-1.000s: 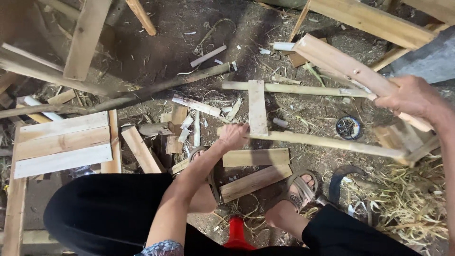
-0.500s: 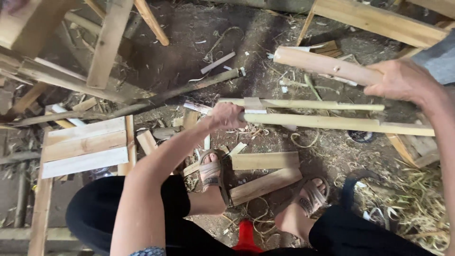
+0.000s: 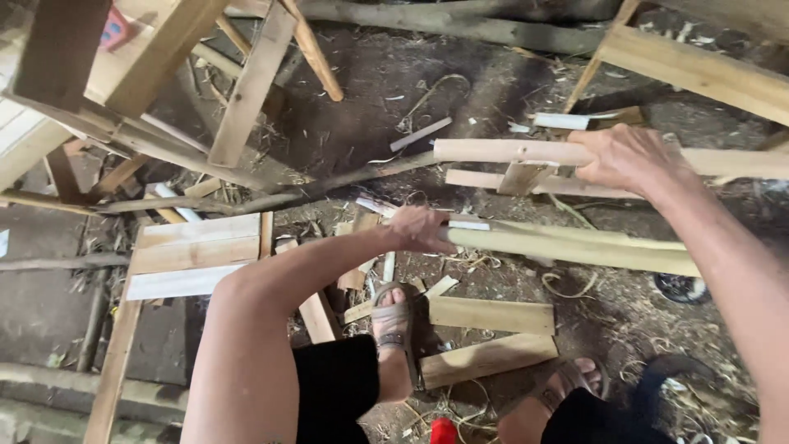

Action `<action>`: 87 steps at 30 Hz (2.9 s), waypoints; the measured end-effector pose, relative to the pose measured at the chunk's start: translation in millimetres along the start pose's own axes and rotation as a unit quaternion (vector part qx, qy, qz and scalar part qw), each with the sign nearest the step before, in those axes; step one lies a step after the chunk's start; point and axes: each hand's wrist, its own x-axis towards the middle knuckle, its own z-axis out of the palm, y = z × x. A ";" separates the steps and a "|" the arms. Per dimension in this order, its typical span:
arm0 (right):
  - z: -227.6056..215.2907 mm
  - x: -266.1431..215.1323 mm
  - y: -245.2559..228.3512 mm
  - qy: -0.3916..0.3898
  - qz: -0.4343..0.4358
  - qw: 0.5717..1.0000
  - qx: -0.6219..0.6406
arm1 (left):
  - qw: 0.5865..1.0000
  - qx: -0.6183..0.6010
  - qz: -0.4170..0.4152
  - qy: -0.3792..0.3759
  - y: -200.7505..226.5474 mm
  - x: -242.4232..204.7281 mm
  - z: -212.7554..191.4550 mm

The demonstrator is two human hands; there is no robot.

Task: The person sits on the ground assembling a small frame from bamboo poles and wooden slats. They fit slats across the poles, tap joints with a wooden mallet, reposition pieces, and press the joints together by hand to align the structure.

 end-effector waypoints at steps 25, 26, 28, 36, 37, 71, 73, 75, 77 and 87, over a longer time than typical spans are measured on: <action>26.8 60.6 -66.6 -0.061 -0.082 0.984 0.147 | 0.988 0.086 0.024 0.128 -19.1 20.6 5.4; 30.9 65.9 -63.7 -0.039 -0.092 0.984 0.149 | 0.988 0.082 0.029 0.128 -18.1 19.0 3.5; 44.4 76.6 -55.2 -0.019 -0.097 0.983 0.152 | 0.988 0.078 0.037 0.127 -16.9 17.9 1.5; 53.0 87.4 -30.8 0.007 -0.043 0.993 0.112 | 0.993 0.047 0.054 0.090 -26.9 21.2 5.7; 62.7 92.3 -15.8 0.007 -0.037 0.993 0.114 | 0.993 0.050 0.060 0.089 -25.0 19.3 3.3; 96.3 100.4 113.1 0.096 0.106 0.983 0.118 | 0.978 0.009 0.147 0.144 -42.8 34.4 2.2; 93.3 101.5 111.1 0.107 0.087 0.984 0.111 | 0.977 0.011 0.148 0.152 -42.1 33.6 1.7; 83.7 103.6 105.4 0.054 0.122 0.988 0.082 | 0.980 -0.003 0.145 0.139 -40.4 33.6 -1.2; 83.1 105.9 103.2 0.060 0.115 0.987 0.095 | 0.979 -0.008 0.149 0.136 -38.8 33.1 -4.7; 86.4 121.2 103.6 0.106 0.088 0.988 0.071 | 0.978 -0.003 0.154 0.142 -37.8 33.6 -7.5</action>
